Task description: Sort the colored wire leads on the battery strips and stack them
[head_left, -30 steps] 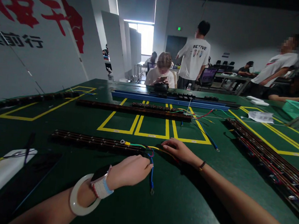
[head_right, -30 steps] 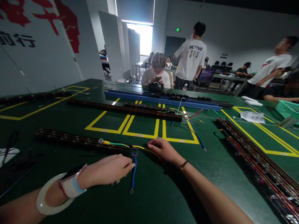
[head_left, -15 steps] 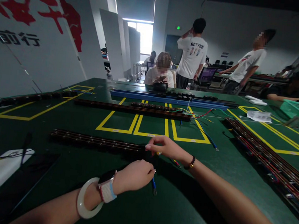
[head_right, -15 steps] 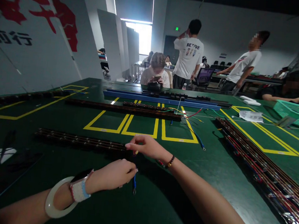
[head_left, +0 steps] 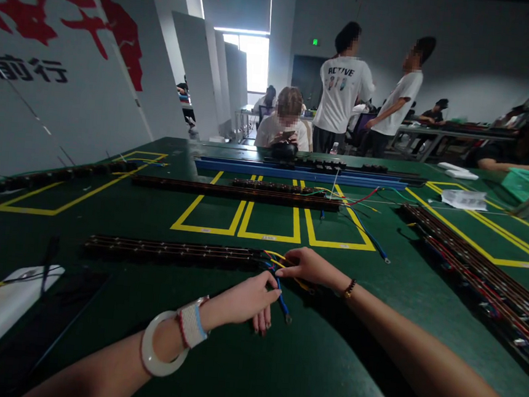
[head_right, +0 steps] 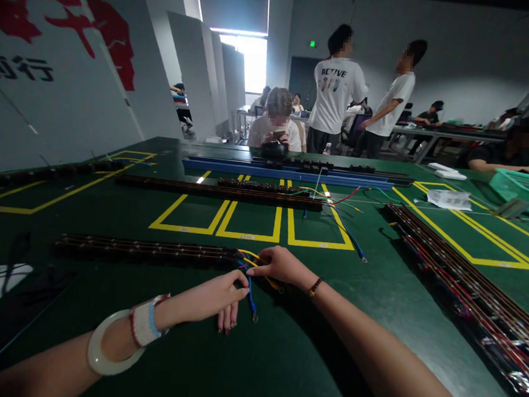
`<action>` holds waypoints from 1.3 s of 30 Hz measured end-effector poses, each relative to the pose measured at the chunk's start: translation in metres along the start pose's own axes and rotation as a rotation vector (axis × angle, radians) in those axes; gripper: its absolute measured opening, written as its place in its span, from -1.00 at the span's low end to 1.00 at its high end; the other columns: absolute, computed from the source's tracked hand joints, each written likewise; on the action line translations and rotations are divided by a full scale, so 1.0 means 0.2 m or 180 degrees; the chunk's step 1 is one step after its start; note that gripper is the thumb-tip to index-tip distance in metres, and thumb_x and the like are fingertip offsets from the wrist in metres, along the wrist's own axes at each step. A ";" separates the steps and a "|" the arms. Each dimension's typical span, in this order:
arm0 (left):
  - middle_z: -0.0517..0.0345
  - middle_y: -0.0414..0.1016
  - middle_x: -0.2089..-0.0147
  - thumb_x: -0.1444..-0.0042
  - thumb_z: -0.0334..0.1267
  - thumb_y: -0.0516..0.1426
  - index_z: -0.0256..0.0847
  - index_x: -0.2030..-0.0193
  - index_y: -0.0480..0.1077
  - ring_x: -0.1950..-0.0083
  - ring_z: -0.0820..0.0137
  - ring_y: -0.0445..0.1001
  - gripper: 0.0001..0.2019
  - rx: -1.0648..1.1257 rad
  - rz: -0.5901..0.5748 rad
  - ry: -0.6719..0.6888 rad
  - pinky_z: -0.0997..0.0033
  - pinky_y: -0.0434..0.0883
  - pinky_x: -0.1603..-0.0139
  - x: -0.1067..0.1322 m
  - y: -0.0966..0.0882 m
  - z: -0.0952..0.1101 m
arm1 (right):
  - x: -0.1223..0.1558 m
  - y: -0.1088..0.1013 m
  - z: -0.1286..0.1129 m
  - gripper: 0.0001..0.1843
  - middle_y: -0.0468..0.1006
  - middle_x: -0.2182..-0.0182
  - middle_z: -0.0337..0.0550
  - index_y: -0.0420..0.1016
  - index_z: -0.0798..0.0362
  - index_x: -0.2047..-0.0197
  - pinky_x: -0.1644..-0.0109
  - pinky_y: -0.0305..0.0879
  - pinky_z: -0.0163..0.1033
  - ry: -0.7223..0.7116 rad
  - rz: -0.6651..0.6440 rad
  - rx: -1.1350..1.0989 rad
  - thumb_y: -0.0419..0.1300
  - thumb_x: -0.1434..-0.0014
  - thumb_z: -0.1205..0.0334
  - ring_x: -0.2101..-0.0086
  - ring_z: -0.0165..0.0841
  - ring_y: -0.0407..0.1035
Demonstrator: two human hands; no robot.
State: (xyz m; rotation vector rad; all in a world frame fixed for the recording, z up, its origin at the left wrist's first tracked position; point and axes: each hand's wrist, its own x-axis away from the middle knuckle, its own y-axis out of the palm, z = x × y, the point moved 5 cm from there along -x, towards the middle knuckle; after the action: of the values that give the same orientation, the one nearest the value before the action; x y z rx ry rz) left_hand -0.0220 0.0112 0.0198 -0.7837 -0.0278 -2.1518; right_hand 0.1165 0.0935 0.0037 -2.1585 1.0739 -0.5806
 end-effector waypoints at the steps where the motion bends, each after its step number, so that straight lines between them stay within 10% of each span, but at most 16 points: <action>1: 0.08 0.47 0.47 -0.24 -0.15 -0.06 -0.29 -0.03 0.13 0.49 0.35 0.47 -0.69 0.0243 -0.0066 0.0039 0.35 0.39 0.43 -0.01 0.00 0.00 | 0.00 0.01 0.00 -0.52 0.40 0.55 -0.28 0.49 0.15 0.37 0.52 0.04 -0.36 0.0021 -0.0013 0.0019 0.24 -0.01 -0.18 0.56 -0.49 0.19; 15: -0.04 0.48 0.07 -0.22 -0.32 0.02 -0.30 0.14 0.36 0.04 0.36 0.44 -0.84 0.2856 0.0061 0.0870 0.21 0.23 -0.17 -0.13 0.01 -0.05 | 0.12 -0.02 -0.26 -0.76 0.53 0.47 -0.14 0.54 0.08 0.39 0.46 0.01 -0.34 -0.0003 0.0633 0.1902 0.11 -0.22 0.21 0.47 -0.41 0.35; 26: -0.02 0.49 0.13 -0.25 -0.31 0.00 -0.30 0.21 0.38 0.04 0.35 0.45 -0.84 0.3644 0.0074 0.0723 0.20 0.29 -0.12 -0.17 0.10 -0.08 | 0.14 0.16 -0.34 -0.74 0.43 0.19 0.16 0.49 0.27 0.13 0.11 0.30 -0.19 -0.0451 0.0431 0.2821 0.02 -0.21 0.43 0.19 -0.22 0.35; 35: 0.02 0.49 0.21 -0.25 -0.32 0.00 -0.30 0.24 0.36 0.19 0.39 0.48 -0.85 0.3501 -0.0004 0.0866 0.25 0.35 -0.02 -0.16 0.08 -0.07 | 0.19 -0.05 -0.33 -0.59 0.50 0.38 -0.01 0.54 0.16 0.30 0.37 0.21 -0.32 -0.0154 0.0090 0.1966 0.04 -0.25 -0.01 0.40 -0.36 0.36; 39: -0.01 0.50 0.21 -0.26 -0.33 -0.02 -0.32 0.26 0.36 0.19 0.40 0.48 -0.83 0.3529 0.0036 0.0767 0.24 0.33 -0.06 -0.12 0.08 -0.03 | 0.21 -0.04 -0.24 -0.44 0.48 0.57 -0.08 0.51 0.18 0.46 0.52 0.16 -0.36 0.0492 -0.0999 0.1261 -0.06 -0.29 -0.06 0.57 -0.42 0.35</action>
State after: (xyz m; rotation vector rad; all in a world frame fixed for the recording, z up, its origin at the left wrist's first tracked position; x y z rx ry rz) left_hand -0.0026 0.0159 -0.0029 0.1236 -0.9835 -1.7978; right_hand 0.1153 0.0457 0.0469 -1.9589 0.6277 -1.0257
